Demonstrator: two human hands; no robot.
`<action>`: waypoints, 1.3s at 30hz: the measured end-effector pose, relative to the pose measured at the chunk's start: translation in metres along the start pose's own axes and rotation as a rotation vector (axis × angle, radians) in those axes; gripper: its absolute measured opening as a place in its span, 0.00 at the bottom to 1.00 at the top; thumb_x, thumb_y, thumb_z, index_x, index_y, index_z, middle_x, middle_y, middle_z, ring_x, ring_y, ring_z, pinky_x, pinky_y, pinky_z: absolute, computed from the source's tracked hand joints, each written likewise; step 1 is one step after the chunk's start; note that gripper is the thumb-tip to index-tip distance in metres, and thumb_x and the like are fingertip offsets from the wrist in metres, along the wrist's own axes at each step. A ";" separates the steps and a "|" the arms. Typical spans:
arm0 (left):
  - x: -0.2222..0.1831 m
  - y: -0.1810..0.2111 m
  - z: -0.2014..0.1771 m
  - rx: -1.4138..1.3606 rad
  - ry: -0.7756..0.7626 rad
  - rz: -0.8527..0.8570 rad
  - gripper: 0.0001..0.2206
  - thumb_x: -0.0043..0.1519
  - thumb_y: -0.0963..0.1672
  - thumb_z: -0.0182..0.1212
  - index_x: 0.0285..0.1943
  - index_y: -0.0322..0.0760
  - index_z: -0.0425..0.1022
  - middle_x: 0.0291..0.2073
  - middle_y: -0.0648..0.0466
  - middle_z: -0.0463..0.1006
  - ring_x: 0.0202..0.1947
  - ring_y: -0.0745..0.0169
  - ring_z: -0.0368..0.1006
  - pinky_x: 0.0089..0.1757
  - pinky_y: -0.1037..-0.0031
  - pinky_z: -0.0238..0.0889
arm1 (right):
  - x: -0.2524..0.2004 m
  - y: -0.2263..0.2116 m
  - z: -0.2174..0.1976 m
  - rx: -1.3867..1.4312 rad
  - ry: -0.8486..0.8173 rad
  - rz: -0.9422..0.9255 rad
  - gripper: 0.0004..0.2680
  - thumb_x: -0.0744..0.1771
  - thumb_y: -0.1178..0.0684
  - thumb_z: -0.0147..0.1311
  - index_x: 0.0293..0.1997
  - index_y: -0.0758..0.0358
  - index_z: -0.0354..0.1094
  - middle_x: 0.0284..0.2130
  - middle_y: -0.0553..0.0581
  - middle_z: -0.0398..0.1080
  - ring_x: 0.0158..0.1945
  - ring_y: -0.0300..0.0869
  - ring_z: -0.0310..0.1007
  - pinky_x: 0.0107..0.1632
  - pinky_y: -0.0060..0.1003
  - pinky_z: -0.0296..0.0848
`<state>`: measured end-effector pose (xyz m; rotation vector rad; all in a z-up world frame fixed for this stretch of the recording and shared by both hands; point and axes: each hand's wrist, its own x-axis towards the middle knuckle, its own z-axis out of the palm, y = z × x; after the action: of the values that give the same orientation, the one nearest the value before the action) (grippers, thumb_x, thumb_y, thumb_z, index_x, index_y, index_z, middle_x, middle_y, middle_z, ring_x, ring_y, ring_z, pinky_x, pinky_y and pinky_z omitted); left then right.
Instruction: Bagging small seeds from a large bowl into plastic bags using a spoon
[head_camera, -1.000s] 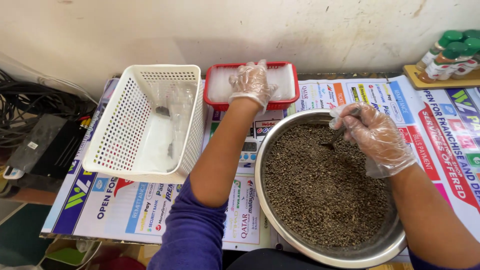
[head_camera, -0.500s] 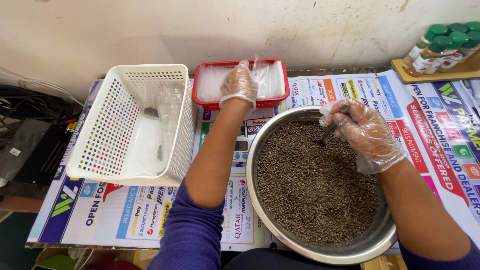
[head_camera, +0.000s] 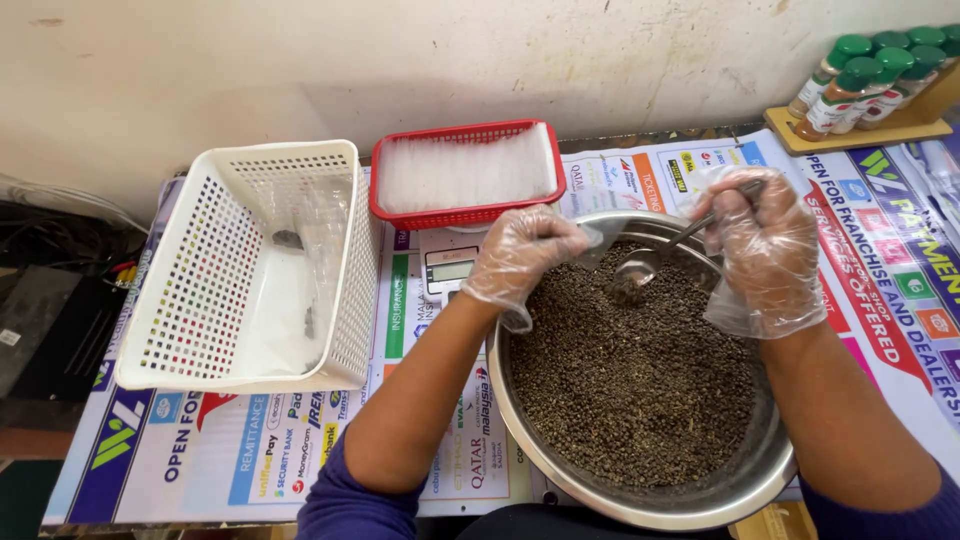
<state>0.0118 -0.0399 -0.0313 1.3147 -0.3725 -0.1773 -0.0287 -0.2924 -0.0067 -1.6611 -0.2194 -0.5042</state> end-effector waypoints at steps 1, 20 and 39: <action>0.002 -0.004 -0.001 -0.001 -0.007 -0.001 0.04 0.51 0.39 0.73 0.29 0.39 0.82 0.41 0.45 0.83 0.54 0.38 0.78 0.43 0.68 0.85 | 0.000 -0.004 0.001 -0.003 0.006 0.000 0.01 0.75 0.60 0.47 0.50 0.60 0.61 0.37 0.60 0.72 0.33 0.37 0.70 0.33 0.21 0.67; -0.003 -0.018 0.003 0.328 0.037 0.219 0.09 0.49 0.38 0.73 0.23 0.43 0.77 0.27 0.57 0.80 0.31 0.68 0.76 0.40 0.73 0.71 | -0.009 -0.073 0.003 -0.884 0.478 -0.981 0.17 0.80 0.52 0.32 0.45 0.81 0.59 0.35 0.69 0.66 0.31 0.52 0.69 0.35 0.46 0.75; -0.011 -0.014 0.010 0.842 -0.107 0.638 0.37 0.58 0.58 0.68 0.72 0.37 0.63 0.53 0.37 0.78 0.51 0.42 0.78 0.53 0.57 0.74 | -0.025 -0.050 0.035 0.100 0.042 -0.145 0.10 0.74 0.45 0.49 0.53 0.60 0.56 0.40 0.62 0.68 0.29 0.44 0.72 0.31 0.29 0.74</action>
<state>-0.0007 -0.0487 -0.0444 1.9301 -1.0070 0.5028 -0.0647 -0.2468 0.0236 -1.5423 -0.3306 -0.6265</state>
